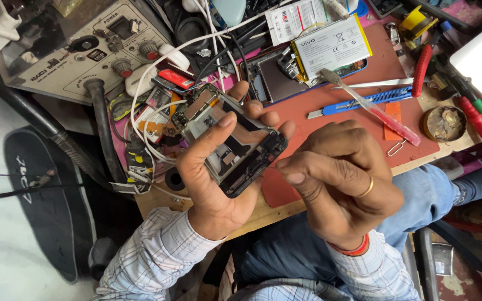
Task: The person disassembles a smartphone at a cluttered repair workbench. They pry open the phone's back cover and frame by hand, lift out the internal assembly, brush debris off the components, and handle and peel the battery pack out of the device.
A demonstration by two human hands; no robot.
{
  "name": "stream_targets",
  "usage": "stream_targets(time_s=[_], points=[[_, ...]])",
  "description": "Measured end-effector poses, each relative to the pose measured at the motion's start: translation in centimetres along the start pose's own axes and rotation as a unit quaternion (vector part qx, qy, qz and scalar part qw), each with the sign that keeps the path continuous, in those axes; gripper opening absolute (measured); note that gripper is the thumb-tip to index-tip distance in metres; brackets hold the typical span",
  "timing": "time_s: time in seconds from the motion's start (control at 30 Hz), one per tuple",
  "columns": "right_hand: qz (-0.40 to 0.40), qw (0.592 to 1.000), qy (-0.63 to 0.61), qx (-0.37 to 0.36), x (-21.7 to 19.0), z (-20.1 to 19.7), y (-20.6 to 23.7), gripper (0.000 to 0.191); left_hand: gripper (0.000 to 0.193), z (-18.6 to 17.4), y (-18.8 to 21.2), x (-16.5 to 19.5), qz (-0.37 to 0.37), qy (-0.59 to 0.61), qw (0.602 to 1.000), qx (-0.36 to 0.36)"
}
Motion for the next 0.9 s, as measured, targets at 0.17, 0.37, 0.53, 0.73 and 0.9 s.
stream_targets(time_s=[0.17,0.37,0.53,0.73,0.9], points=[[-0.094,0.994,0.047,0.01,-1.8,0.2,-0.5,0.013,0.046,-0.1,0.0,0.0,-0.002,0.001,1.0,0.01],[-0.124,0.989,0.073,0.021,-2.2,0.6,-0.1,0.014,0.046,-0.2,0.0,-0.1,-0.008,0.004,1.0,0.011],[0.009,0.999,-0.027,0.045,0.6,0.8,1.3,0.013,0.046,-0.2,0.0,-0.3,-0.016,0.013,1.0,-0.001],[0.104,0.989,-0.101,0.015,2.4,0.9,1.9,0.011,0.047,-0.1,0.0,-0.3,-0.015,0.008,1.0,-0.011],[0.117,0.983,-0.143,-0.006,2.5,0.8,1.5,0.009,0.046,-0.3,0.1,-0.4,-0.016,0.012,1.0,-0.017]])
Point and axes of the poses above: each hand's wrist, its own y-axis away from the middle knuckle, its own z-axis out of the palm, x = y × z, the point moved 8 cm from there along -y, towards the middle knuckle, and after that the axes turned 3 degrees about y, right-handed, at the moved point
